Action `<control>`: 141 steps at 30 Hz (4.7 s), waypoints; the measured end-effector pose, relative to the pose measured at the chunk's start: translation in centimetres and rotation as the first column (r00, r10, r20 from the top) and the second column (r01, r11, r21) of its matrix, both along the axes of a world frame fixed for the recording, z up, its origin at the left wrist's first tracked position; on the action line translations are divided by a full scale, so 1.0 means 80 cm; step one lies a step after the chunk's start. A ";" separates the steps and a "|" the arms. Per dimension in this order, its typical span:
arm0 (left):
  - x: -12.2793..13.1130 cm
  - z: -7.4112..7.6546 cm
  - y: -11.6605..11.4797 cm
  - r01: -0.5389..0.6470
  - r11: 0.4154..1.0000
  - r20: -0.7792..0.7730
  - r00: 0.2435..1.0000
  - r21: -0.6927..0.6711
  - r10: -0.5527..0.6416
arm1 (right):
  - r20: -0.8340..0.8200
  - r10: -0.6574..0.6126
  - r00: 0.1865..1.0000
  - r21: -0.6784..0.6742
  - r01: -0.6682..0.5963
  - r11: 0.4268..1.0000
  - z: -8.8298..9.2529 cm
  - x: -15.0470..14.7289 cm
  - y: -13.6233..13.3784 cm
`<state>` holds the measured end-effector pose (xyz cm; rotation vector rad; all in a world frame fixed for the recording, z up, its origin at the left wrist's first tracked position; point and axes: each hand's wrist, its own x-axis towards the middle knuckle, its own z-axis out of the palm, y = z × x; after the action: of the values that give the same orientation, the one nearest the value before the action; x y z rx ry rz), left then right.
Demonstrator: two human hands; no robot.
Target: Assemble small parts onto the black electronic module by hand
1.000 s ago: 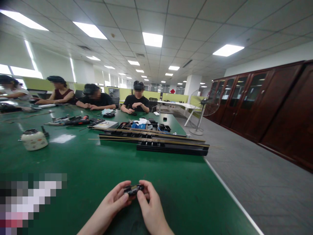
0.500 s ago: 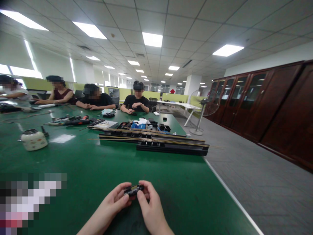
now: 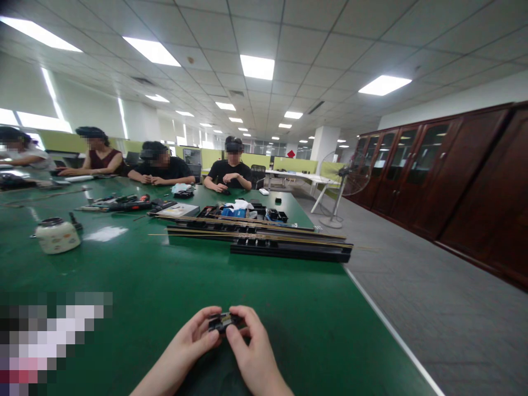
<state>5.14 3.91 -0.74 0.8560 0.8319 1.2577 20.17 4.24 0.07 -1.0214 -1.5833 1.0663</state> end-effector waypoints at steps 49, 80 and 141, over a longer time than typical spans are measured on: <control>0.000 -0.004 0.000 -0.021 1.000 0.001 1.000 -0.016 0.022 | -0.046 -0.305 0.951 0.020 0.306 0.952 -0.014 0.007 0.012; -0.002 -0.006 0.003 -0.069 0.997 -0.037 0.997 -0.025 0.068 | 0.078 -0.367 0.927 0.164 0.352 0.922 -0.004 0.005 0.005; 0.003 -0.005 0.002 -0.102 0.989 0.086 0.990 -0.105 0.111 | 0.023 -0.088 0.996 -0.011 0.088 0.996 -0.006 -0.002 0.002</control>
<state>5.41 4.09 -1.18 0.6754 0.8690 1.3269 20.01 4.38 -0.37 -1.1044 -1.5378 1.0081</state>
